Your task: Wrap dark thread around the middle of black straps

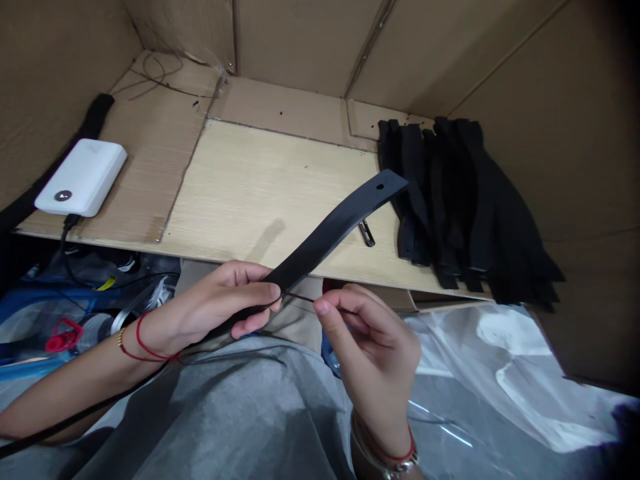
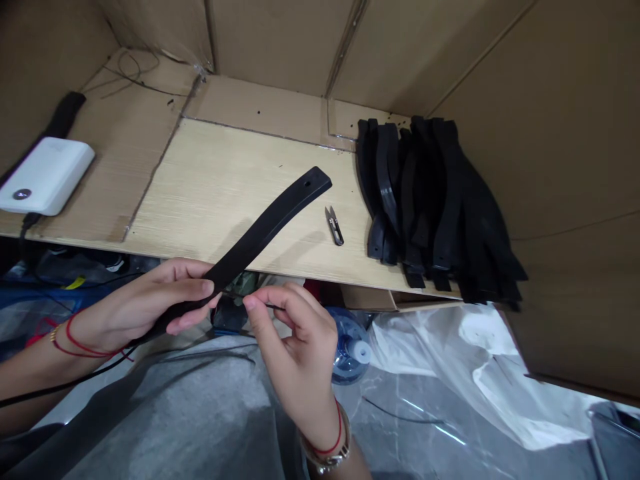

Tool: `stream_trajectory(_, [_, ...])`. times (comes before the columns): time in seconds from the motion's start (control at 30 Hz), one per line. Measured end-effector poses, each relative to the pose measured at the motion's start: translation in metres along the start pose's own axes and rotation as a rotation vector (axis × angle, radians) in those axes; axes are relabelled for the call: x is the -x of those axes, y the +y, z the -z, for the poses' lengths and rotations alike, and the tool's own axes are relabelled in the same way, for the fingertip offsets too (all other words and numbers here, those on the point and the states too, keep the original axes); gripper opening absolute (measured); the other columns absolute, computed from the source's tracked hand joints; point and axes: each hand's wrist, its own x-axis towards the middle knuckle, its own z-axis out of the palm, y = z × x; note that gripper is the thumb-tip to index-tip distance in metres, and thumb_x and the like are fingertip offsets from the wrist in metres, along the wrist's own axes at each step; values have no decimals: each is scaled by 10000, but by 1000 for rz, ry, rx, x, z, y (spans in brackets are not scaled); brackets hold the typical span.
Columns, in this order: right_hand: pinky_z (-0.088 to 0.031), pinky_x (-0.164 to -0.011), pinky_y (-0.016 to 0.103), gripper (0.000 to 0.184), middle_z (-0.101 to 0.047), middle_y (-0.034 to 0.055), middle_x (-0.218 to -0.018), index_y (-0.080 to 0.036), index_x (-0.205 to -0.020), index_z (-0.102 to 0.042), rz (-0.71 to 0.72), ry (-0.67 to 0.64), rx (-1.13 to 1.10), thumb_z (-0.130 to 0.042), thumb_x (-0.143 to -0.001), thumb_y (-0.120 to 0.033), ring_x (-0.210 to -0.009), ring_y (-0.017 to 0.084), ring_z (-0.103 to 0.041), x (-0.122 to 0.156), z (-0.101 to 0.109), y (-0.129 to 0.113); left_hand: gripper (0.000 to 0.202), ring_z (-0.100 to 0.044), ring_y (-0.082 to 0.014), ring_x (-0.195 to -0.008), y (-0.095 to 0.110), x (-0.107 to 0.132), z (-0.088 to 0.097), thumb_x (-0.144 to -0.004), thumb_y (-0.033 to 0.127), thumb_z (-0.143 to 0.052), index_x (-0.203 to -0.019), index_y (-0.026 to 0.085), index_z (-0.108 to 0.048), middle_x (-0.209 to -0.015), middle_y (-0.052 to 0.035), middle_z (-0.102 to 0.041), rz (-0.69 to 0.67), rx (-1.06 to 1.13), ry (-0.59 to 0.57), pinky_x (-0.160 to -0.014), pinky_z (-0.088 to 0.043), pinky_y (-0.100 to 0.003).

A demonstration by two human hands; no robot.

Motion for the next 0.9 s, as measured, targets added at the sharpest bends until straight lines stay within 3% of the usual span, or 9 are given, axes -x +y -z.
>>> stream_trajectory(0.53, [-495, -520, 233, 90, -621, -19, -689, -224, -800, -664, -81, 66, -51, -680, -854, -153, -636, 123, -622, 6, -3, -1, 278, -352, -61, -411, -6, -2, -7, -919, 340, -544, -703, 165, -544, -476, 59, -485, 22, 39, -5, -462, -256, -218])
stream_trajectory(0.9, [-472, -540, 225, 110, -617, -36, -701, -234, -816, -658, -76, 68, -59, -683, -853, -134, -643, 107, -617, 3, -2, -1, 274, -342, -61, -415, -3, -1, -9, -928, 338, -535, -717, 165, -553, -474, 62, -475, 3, 25, -10, -454, -249, -212])
